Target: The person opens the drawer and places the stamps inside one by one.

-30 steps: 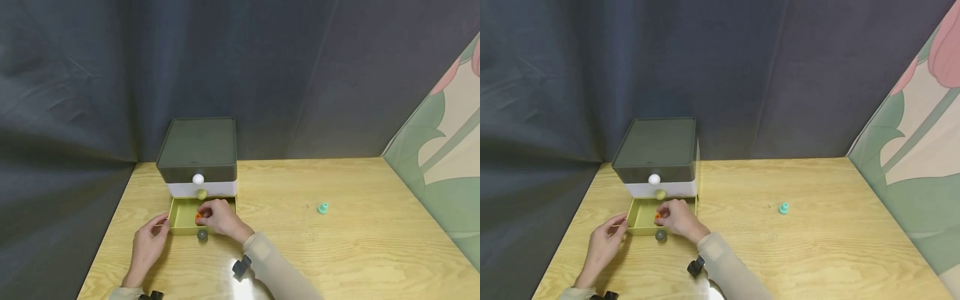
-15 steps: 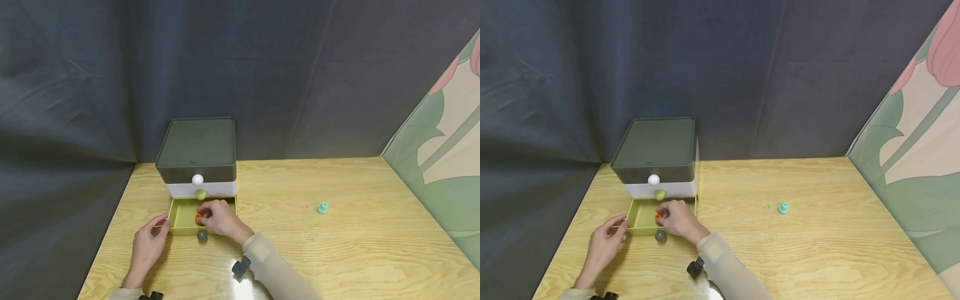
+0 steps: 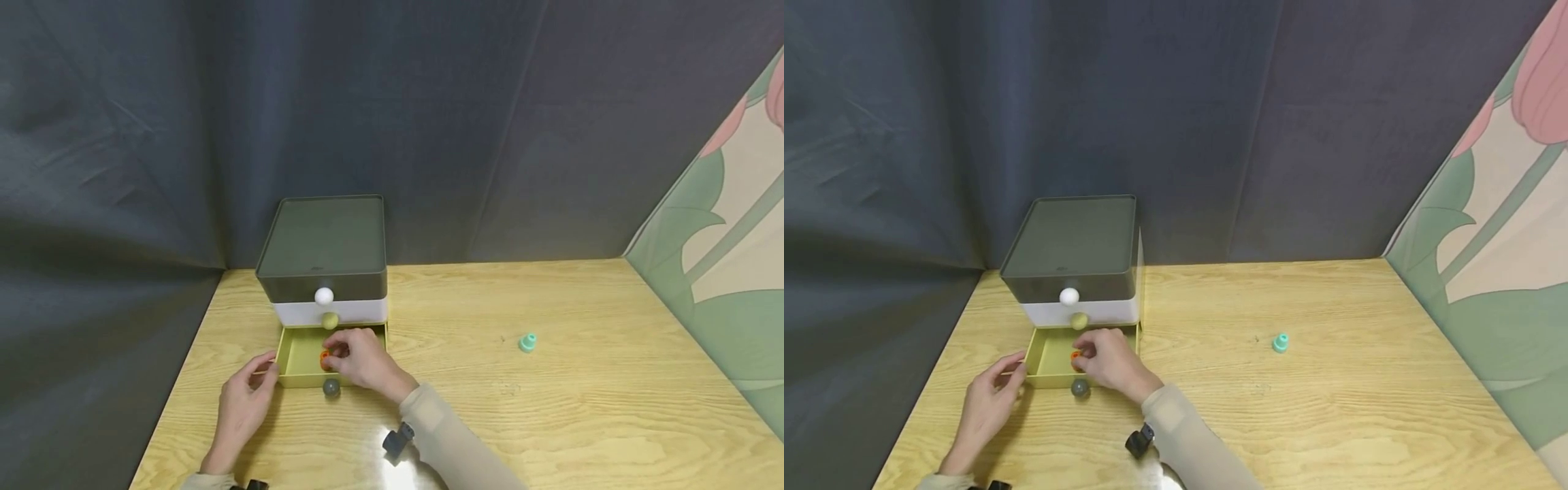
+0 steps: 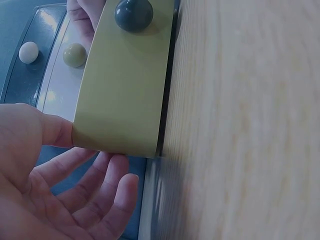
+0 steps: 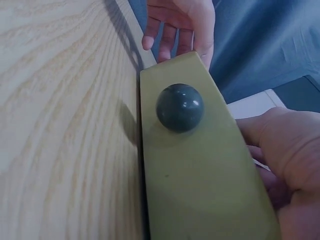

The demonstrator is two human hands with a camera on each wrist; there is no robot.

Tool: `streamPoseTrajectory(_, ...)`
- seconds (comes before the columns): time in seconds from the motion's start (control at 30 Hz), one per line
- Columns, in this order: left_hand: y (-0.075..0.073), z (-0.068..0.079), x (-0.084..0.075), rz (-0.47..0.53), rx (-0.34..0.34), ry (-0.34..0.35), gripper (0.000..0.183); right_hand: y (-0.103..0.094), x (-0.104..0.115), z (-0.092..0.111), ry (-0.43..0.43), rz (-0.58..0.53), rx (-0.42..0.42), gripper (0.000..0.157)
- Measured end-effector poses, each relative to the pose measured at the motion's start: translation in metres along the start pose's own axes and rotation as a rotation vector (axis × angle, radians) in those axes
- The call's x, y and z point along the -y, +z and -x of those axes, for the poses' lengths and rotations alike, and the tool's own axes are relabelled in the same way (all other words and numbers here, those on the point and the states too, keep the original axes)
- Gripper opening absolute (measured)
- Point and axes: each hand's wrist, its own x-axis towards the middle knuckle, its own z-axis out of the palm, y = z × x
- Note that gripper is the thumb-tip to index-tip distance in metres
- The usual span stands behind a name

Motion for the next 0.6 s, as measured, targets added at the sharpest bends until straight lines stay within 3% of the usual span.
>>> streamPoseTrajectory(0.3, -0.001, 0.001, -0.001, 0.0, 0.004, -0.007, 0.035, -0.016, 0.006, 0.012, -0.04, -0.025, -0.015, 0.021)
streamPoseTrajectory(0.6, 0.0, 0.001, -0.001, 0.005, 0.006, -0.011, 0.035, -0.028, -0.001, 0.024, -0.036, -0.018, -0.129, 0.016)
